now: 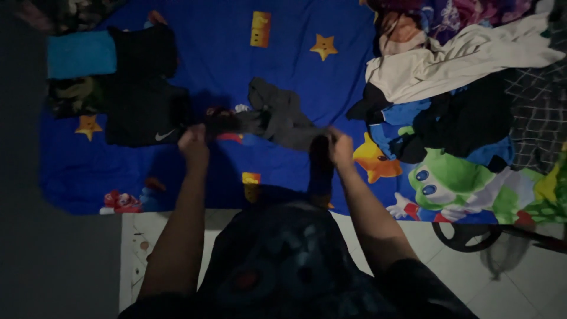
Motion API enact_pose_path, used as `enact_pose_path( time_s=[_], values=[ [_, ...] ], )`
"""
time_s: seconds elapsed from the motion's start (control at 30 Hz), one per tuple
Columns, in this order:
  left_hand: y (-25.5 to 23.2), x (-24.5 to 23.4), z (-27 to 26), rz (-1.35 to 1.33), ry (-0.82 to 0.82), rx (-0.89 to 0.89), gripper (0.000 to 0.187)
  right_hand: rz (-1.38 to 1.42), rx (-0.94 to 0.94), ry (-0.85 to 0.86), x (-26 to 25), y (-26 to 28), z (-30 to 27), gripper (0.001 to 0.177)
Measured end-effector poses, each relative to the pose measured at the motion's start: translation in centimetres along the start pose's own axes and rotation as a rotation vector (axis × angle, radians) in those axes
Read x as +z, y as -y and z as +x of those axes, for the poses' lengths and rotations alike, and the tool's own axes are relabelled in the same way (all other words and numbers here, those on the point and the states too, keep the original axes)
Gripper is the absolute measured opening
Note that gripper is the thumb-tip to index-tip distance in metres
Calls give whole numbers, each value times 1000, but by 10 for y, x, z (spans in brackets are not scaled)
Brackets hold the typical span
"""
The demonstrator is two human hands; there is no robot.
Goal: Folding various items of clothing on a bed.
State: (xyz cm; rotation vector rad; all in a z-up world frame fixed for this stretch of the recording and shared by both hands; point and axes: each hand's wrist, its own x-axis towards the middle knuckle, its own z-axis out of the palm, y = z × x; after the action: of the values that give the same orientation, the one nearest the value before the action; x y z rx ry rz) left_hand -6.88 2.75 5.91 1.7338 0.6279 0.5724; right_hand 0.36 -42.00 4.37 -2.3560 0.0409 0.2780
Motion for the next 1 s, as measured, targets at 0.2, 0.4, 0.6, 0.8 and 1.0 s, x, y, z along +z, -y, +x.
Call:
enact_pose_path(
  time_s=[0.2,0.4,0.6,0.8,1.0],
  values=[
    [-98,58,46,-10,42,188,22,53,-367,-404,-103,64,57,26],
    [-152,97,88,-481,-32,319,10,-9,-508,-805,-164,83,92,18],
    [-52,83,63,-246,-111,79,18,-28,-416,-403,-118,42,25,11],
    [48,25,-27,-402,-1,-245,10,-243,-61,314,-31,-45,-50,40],
    [124,-42,-62,351,19,-310,22,-257,158,448,2,-66,-80,51]
  ],
)
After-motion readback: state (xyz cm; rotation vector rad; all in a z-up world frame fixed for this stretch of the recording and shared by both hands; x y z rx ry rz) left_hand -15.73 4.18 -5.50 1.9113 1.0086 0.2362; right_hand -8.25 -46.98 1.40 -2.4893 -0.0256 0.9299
